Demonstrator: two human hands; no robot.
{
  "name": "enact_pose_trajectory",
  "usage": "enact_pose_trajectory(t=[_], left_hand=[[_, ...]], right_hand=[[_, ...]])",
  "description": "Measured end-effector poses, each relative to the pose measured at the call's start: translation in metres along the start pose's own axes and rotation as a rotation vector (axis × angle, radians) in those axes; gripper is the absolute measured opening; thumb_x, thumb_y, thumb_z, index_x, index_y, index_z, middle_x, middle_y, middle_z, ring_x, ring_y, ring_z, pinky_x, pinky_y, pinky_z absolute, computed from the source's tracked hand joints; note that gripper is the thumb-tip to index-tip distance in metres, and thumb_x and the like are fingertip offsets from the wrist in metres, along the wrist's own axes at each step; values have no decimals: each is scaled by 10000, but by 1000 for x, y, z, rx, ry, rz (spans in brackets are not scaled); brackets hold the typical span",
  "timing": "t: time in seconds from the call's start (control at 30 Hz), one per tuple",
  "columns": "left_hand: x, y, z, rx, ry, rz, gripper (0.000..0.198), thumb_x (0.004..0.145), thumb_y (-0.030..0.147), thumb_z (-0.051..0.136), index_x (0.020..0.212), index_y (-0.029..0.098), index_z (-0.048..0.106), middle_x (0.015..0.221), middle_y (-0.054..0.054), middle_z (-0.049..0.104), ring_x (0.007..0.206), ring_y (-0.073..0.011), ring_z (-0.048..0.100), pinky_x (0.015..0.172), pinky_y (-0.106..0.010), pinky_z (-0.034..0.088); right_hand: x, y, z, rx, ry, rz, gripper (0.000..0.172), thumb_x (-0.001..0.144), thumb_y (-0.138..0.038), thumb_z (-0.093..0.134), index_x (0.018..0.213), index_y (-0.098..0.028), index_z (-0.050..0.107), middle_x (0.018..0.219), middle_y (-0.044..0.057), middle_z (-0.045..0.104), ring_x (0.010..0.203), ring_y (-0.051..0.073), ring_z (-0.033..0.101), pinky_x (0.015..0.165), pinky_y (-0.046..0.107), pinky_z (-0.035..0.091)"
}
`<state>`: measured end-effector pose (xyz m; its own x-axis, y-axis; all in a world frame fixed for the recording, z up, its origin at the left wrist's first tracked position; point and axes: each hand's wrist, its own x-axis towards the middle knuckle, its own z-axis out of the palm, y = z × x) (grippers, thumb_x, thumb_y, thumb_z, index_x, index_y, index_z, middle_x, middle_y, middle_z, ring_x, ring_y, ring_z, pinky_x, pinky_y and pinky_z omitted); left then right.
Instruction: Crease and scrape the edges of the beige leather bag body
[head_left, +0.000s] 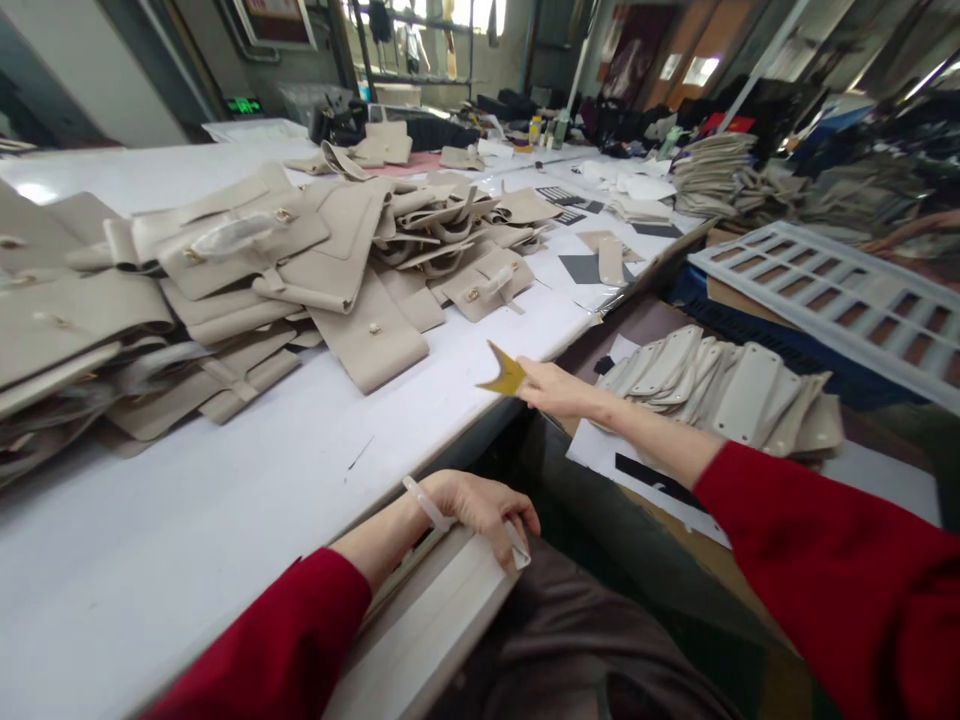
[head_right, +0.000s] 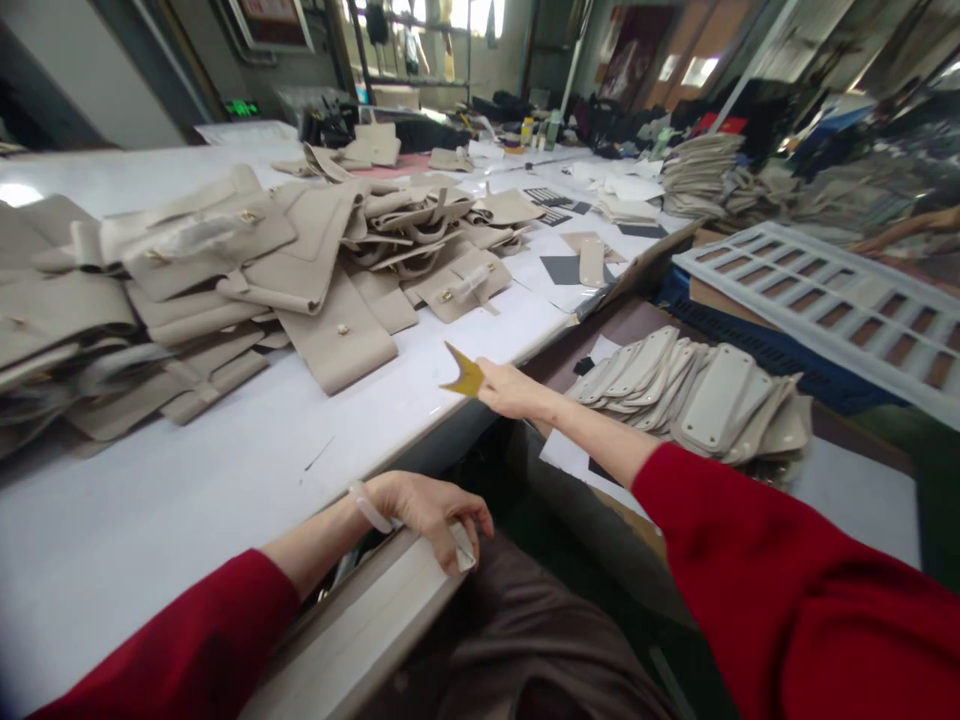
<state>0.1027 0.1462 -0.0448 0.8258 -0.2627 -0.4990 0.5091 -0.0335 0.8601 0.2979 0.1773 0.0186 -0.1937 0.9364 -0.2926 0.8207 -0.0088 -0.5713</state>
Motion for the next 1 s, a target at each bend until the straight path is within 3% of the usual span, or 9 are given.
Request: enact_pose_trajectory(t=[0.07, 0.17, 0.3, 0.47, 0.73, 1.0], left_hand=[[1, -1, 0, -11, -20, 17, 836, 457, 412, 924, 1156, 184, 526, 1077, -58, 712, 1010, -267, 650, 881, -372, 509], [3, -2, -1, 1, -38, 20, 832, 490, 432, 917, 1182, 187, 526, 1078, -49, 716, 1031, -268, 651, 946, -395, 488], [1, -3, -2, 24, -33, 48, 787, 584, 468, 874, 1231, 170, 539, 1094, -57, 717, 1061, -272, 649, 981, -394, 482], [-3, -2, -4, 161, 57, 28, 868, 627, 496, 840, 1344, 135, 511, 1267, -100, 643, 1158, -293, 597, 1019, -384, 464], [-4, 1, -4, 219, 72, 24, 805, 679, 478, 793, 1360, 149, 517, 1218, -79, 656, 1089, -273, 614, 915, -342, 511], [-7, 2, -5, 200, 74, 42, 792, 682, 482, 775, 1351, 136, 532, 1221, -97, 652, 1093, -282, 605, 909, -337, 506]], right_hand=[[-57, 15, -1, 117, -107, 22, 231, 957, -204, 382, 1181, -175, 430, 1002, 79, 684, 735, 175, 686, 612, 247, 554], [-132, 29, 21, 482, -348, 174, 283, 985, -426, 420, 1102, -170, 448, 775, 37, 668, 495, 139, 612, 414, 195, 495], [-181, 24, 71, 574, -503, 298, 255, 974, -411, 473, 988, -159, 507, 641, 2, 621, 404, 104, 545, 320, 134, 410], [-176, 6, 107, 639, -505, 354, 182, 971, -337, 460, 998, -162, 501, 571, -18, 597, 399, 124, 554, 305, 153, 432], [-169, -1, 120, 677, -479, 392, 237, 974, -366, 436, 1066, -163, 517, 616, 11, 619, 391, 126, 540, 300, 162, 424], [-168, -4, 133, 766, -455, 430, 307, 964, -437, 459, 1122, -178, 504, 611, 11, 614, 395, 133, 541, 323, 169, 429]])
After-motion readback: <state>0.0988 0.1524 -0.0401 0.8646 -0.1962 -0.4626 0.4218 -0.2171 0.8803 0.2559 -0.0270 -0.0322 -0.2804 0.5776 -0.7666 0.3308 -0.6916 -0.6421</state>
